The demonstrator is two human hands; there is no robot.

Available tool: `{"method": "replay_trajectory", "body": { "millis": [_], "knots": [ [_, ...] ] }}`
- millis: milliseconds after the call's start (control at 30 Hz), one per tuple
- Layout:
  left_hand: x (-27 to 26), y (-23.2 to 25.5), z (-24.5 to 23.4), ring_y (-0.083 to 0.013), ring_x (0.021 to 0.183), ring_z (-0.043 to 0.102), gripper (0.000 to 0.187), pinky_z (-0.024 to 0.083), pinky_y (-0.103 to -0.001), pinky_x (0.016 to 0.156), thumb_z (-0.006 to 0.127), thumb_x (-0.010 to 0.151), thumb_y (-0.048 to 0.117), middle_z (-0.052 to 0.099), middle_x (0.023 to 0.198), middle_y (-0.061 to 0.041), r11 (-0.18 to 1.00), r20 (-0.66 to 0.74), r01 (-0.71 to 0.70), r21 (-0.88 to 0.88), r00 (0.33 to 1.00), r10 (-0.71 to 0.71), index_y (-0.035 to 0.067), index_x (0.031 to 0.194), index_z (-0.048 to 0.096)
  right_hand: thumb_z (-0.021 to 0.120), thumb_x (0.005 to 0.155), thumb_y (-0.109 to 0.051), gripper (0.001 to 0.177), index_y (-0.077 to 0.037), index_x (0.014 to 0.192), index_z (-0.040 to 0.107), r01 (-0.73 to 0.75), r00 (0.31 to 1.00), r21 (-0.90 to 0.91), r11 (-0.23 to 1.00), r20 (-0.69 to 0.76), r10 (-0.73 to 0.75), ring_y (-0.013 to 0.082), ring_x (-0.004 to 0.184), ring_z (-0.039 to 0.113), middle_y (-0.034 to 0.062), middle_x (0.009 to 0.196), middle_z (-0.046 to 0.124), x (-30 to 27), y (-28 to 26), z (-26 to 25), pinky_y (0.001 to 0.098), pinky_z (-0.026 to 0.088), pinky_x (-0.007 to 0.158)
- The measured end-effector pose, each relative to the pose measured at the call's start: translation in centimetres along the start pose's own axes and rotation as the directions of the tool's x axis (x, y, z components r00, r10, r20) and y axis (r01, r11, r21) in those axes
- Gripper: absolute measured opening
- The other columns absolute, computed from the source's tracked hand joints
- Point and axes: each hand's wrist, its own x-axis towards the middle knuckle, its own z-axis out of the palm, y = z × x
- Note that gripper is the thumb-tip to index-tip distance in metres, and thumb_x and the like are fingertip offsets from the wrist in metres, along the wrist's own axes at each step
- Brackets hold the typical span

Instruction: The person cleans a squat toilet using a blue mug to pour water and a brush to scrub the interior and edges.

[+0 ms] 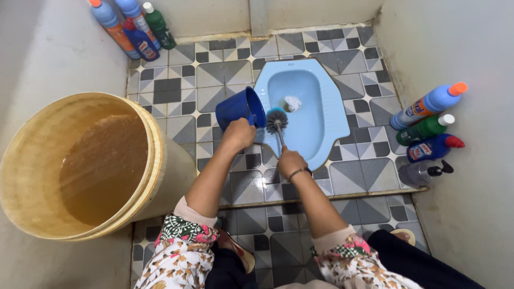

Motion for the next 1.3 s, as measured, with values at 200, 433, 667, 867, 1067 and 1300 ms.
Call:
{"method": "replay_trajectory", "body": {
  "millis": [200, 433, 667, 867, 1067, 1300],
  "knots": [
    [0.9, 1.6, 2.3, -0.0474, 0.111, 0.064, 0.044, 0.050, -0.050, 0.100, 0.056, 0.095, 0.033, 0.067, 0.111, -0.034, 0.999, 0.030, 0.019, -0.047, 0.999, -0.018, -0.007, 0.107, 0.072, 0.056, 0.090, -0.013, 0.051, -0.001, 0.140, 0.046, 0.015, 0.999, 0.146, 0.989, -0.044, -0.008, 0.0459, 0.111, 0.067, 0.0323, 0.113, 0.068, 4.4, 2.7, -1.0, 0.0497, 0.053, 0.099],
    [3.2, 5.0, 5.2, -0.0489, 0.108, 0.065, 0.045, 0.049, -0.051, 0.099, 0.056, 0.096, 0.035, 0.068, 0.108, -0.034, 0.968, -0.072, 0.004, -0.251, 0.997, -0.023, -0.006, 0.106, 0.071, 0.053, 0.091, -0.011, 0.043, 0.003, 0.132, 0.055, 0.137, 0.982, -0.191, 0.972, -0.105, -0.159, 0.0460, 0.108, 0.067, 0.0328, 0.114, 0.068, 15.9, 8.2, -3.6, 0.0525, 0.054, 0.095],
    [1.8, 5.6, 5.6, -0.0494, 0.104, 0.066, 0.042, 0.050, -0.053, 0.095, 0.056, 0.097, 0.035, 0.069, 0.102, -0.033, 0.913, -0.157, 0.075, -0.402, 0.976, -0.149, -0.005, 0.104, 0.068, 0.052, 0.100, -0.029, 0.032, -0.020, 0.121, 0.074, 0.148, 0.973, -0.574, 0.806, -0.063, -0.223, 0.0326, 0.112, 0.071, 0.0124, 0.121, 0.073, 23.5, 3.8, -10.1, 0.0457, 0.058, 0.090],
    [2.7, 4.6, 4.4, -0.0501, 0.104, 0.066, 0.038, 0.050, -0.053, 0.096, 0.057, 0.098, 0.031, 0.069, 0.104, -0.034, 0.955, -0.205, 0.096, -0.280, 0.966, -0.157, -0.005, 0.105, 0.066, 0.056, 0.098, -0.022, 0.031, -0.015, 0.119, 0.077, 0.163, 0.960, -0.623, 0.765, -0.078, -0.268, 0.0307, 0.112, 0.072, 0.0114, 0.123, 0.074, 29.9, 3.6, -7.2, 0.0441, 0.060, 0.088],
    [4.6, 5.7, 3.2, -0.0474, 0.109, 0.065, 0.037, 0.050, -0.053, 0.098, 0.057, 0.096, 0.030, 0.068, 0.113, -0.031, 0.966, -0.129, 0.167, -0.195, 0.972, -0.195, -0.001, 0.112, 0.068, 0.060, 0.091, -0.018, 0.034, -0.012, 0.121, 0.073, -0.056, 0.984, -0.096, 0.994, -0.173, 0.039, 0.0356, 0.119, 0.064, 0.0159, 0.129, 0.067, 34.1, 2.6, -4.9, 0.0479, 0.054, 0.096],
    [6.7, 7.1, 3.0, -0.0438, 0.114, 0.065, 0.036, 0.051, -0.050, 0.100, 0.056, 0.094, 0.026, 0.068, 0.119, -0.028, 0.983, -0.039, 0.154, -0.099, 0.987, -0.158, -0.001, 0.113, 0.072, 0.059, 0.092, -0.014, 0.029, -0.008, 0.115, 0.077, 0.112, 0.969, -0.338, 0.934, -0.171, -0.178, 0.0379, 0.112, 0.070, 0.0211, 0.121, 0.071, 37.1, 5.3, -6.8, 0.0488, 0.057, 0.092]
  ]
}}
